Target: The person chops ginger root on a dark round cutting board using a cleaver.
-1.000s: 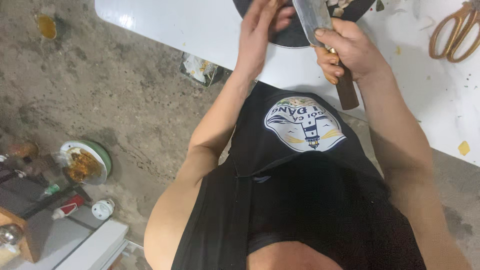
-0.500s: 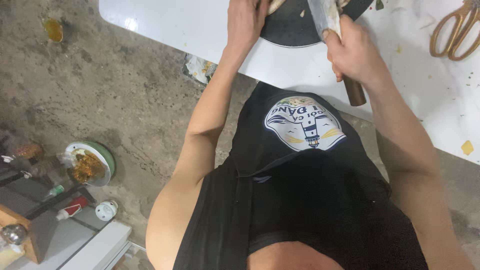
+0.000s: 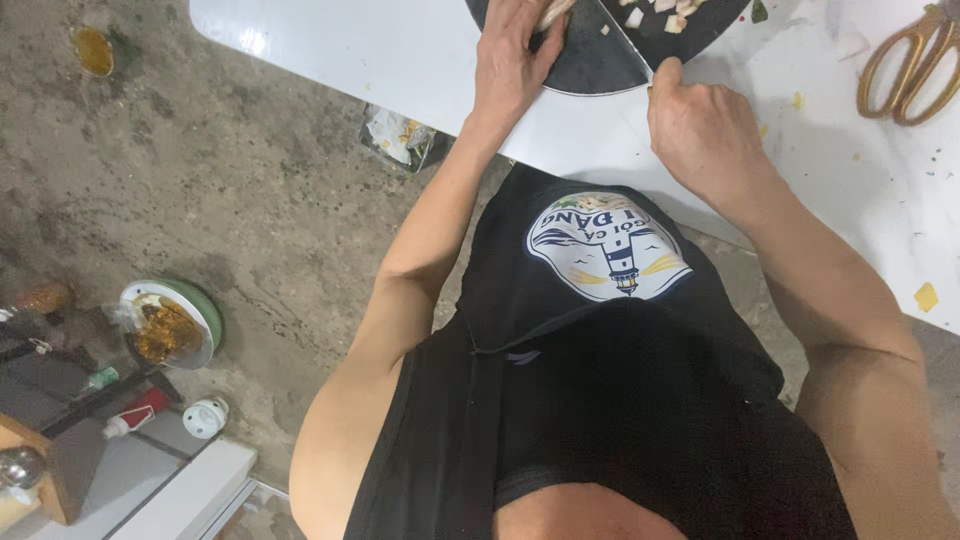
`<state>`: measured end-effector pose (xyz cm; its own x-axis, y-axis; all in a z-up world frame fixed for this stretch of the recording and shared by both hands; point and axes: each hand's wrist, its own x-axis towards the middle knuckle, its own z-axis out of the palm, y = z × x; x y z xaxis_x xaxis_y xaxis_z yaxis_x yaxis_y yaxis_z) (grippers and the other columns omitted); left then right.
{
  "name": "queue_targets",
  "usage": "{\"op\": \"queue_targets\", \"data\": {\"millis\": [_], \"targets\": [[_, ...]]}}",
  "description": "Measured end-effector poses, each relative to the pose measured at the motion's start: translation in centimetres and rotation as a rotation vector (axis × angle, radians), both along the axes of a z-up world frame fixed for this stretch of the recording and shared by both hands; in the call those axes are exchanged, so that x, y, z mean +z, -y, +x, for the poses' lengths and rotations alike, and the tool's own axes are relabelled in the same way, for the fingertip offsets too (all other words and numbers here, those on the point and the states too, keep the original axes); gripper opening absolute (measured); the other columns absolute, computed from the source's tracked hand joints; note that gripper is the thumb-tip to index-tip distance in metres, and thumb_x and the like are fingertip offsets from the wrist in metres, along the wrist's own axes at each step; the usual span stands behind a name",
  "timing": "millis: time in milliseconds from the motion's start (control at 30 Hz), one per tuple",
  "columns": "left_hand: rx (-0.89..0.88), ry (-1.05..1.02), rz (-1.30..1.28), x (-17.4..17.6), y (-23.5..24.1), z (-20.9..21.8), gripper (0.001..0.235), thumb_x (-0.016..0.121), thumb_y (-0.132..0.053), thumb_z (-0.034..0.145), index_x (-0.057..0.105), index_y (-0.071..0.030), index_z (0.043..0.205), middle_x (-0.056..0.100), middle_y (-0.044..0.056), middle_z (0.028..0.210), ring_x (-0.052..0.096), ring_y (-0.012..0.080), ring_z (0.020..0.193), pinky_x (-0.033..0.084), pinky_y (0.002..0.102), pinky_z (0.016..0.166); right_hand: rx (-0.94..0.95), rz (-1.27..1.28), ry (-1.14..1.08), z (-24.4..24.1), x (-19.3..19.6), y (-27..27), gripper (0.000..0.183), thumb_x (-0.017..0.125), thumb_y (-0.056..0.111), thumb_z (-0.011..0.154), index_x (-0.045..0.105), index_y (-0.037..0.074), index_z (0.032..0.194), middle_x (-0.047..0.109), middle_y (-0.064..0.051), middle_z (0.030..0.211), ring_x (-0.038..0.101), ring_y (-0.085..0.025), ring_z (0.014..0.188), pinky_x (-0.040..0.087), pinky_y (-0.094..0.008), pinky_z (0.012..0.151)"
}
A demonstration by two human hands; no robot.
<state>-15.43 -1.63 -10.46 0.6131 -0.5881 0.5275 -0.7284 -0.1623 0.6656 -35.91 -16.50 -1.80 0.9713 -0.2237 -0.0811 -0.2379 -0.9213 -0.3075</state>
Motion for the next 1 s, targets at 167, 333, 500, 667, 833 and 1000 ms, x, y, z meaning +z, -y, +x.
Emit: {"op": "queue_targets", "data": {"millis": [167,333,500,667,833,1000], "targets": [[0.033,-0.061,-0.015,0.5,0.1,-0.2,0.03,0.08,-0.008,0.092,0.069,-0.012,0.12,0.067,0.008,0.115,0.068,0.0289,0.104,0.057,0.038,0.085,0.001,-0.016,-0.029,-0.1,-0.3,0.0,0.012,0.057,0.002,0.101,0.051,-0.001,0.091,0.061,-0.022,0.061,0.068,-0.04,0.06,0.055,-0.048,0.057],[0.037,-0.019,-0.02,-0.3,0.5,0.3,0.029,0.081,-0.011,0.089,0.071,-0.012,0.116,0.068,0.006,0.109,0.067,0.0276,0.097,0.056,0.038,0.081,0.018,0.001,-0.063,0.0,0.1,-0.2,0.015,0.058,0.0,0.096,0.053,-0.01,0.105,0.064,-0.026,0.068,0.07,-0.042,0.067,0.057,-0.05,0.062],[0.022,0.008,0.032,-2.6,0.5,0.6,0.026,0.082,-0.012,0.088,0.072,-0.012,0.112,0.068,0.005,0.104,0.065,0.0301,0.1,0.054,0.041,0.085,0.0,0.045,-0.059,4.4,-2.0,0.2,0.022,0.057,0.0,0.093,0.052,-0.014,0.11,0.066,-0.029,0.07,0.071,-0.045,0.07,0.058,-0.052,0.065],[0.036,0.042,0.011,-3.5,0.5,0.8,0.036,0.081,-0.01,0.086,0.068,-0.012,0.12,0.066,0.008,0.114,0.063,0.0329,0.107,0.052,0.044,0.091,0.019,0.048,0.059,5.4,-3.3,0.6,0.033,0.058,0.0,0.092,0.05,-0.019,0.117,0.064,-0.033,0.069,0.071,-0.046,0.069,0.058,-0.052,0.062],[0.05,-0.011,0.028,-2.3,0.3,0.3,0.036,0.081,-0.01,0.087,0.067,-0.011,0.121,0.063,0.009,0.118,0.062,0.0331,0.111,0.053,0.043,0.092,0.018,-0.007,-0.015,1.9,-2.5,-0.1,0.007,0.057,-0.002,0.095,0.052,-0.006,0.098,0.064,-0.028,0.068,0.07,-0.043,0.068,0.057,-0.051,0.063],[-0.018,-0.09,0.009,0.3,-0.5,0.3,0.031,0.081,-0.009,0.089,0.068,-0.011,0.118,0.065,0.01,0.117,0.065,0.0316,0.11,0.055,0.04,0.089,0.007,-0.003,0.01,1.3,-1.2,-0.5,0.008,0.058,-0.002,0.097,0.053,-0.006,0.097,0.063,-0.025,0.063,0.069,-0.041,0.062,0.056,-0.048,0.058]]}}
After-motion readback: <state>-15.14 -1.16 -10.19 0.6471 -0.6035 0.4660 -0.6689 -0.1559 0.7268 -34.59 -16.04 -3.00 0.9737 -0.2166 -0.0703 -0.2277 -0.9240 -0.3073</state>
